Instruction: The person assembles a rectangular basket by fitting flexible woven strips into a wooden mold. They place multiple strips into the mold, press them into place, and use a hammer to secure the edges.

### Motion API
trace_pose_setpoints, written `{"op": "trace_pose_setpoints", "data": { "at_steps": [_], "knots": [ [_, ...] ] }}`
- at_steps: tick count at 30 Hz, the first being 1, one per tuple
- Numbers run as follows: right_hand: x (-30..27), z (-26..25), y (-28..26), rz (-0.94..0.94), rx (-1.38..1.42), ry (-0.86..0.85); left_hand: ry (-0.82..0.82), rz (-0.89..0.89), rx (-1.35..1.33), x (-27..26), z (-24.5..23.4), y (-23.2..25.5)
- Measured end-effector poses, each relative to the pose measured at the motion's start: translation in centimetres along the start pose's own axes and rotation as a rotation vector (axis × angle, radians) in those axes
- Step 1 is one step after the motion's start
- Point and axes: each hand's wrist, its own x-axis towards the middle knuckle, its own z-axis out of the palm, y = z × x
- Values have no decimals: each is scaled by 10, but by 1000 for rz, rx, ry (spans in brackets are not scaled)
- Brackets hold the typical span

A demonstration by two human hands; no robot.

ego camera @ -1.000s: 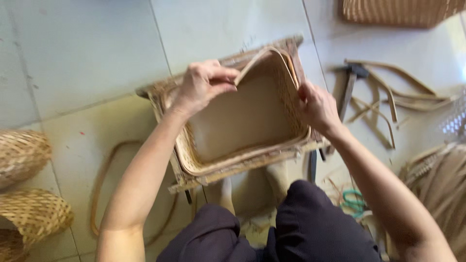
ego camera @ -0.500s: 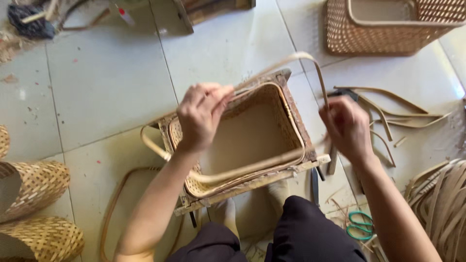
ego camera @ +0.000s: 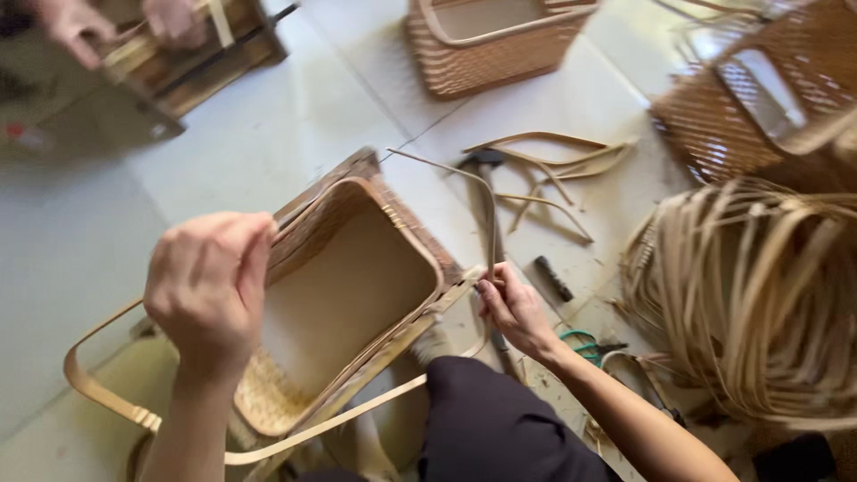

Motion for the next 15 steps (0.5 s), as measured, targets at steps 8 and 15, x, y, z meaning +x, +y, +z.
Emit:
{"op": "trace_pose_setpoints", "data": {
  "at_steps": [8, 15],
  "knots": [
    [96, -138, 21, -150, 437, 529, 20, 278, -34, -30, -2, 43],
    [196, -289, 28, 120, 756, 496, -221, 134, -141, -62, 34, 67]
  ]
}}
